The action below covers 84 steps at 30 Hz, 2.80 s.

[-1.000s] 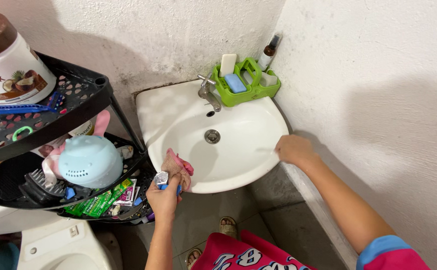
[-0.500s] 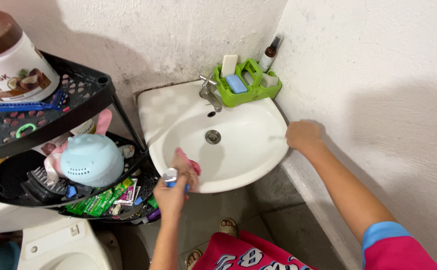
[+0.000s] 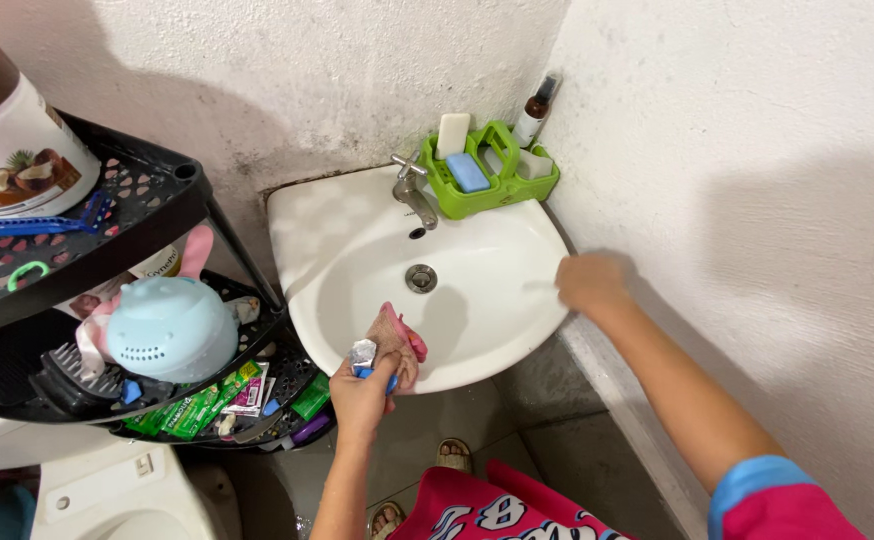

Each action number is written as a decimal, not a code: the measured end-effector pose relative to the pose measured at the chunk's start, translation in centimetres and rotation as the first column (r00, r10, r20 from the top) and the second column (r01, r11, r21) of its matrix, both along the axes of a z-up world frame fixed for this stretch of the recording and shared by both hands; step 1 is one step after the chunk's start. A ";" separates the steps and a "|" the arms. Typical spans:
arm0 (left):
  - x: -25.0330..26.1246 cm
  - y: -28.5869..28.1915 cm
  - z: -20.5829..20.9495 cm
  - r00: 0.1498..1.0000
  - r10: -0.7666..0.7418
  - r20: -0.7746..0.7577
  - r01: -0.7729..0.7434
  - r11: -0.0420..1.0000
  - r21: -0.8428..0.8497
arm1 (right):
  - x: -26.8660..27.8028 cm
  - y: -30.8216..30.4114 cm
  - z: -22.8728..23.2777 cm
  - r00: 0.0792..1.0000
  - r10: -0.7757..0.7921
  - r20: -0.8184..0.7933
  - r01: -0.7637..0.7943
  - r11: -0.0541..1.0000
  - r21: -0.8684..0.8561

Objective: The person scrubs the interior of a white bathroom sink using a toothbrush and a pink cloth. They repeatedly scrub the basin and the area around the faucet while holding the cloth in the other hand.

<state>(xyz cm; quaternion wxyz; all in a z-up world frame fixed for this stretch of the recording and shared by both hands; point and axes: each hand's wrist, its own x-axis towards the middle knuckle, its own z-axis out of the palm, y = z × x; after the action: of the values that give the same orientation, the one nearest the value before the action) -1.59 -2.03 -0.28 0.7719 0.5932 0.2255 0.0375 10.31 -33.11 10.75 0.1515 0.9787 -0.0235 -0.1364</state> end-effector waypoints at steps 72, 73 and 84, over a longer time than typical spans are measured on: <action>-2.1 6.8 1.0 0.973 0.219 0.074 -0.209 0.970 -0.123 | -11.0 14.4 -4.2 0.985 0.145 -0.097 -0.068 0.832 0.551; -2.0 6.7 0.9 0.974 0.210 0.080 -0.200 0.972 -0.121 | -11.3 16.0 -4.7 0.980 0.118 -0.158 0.003 0.791 0.612; -2.7 6.9 0.8 0.977 0.201 0.066 -0.193 0.975 -0.108 | -10.3 12.2 -1.0 0.970 0.147 -0.193 -0.102 0.969 0.225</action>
<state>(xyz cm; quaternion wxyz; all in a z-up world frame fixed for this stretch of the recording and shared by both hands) -4.30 4.90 0.51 0.8014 0.5263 0.2552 0.1251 -0.04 -20.89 9.74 0.0556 0.9692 0.0691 -0.2298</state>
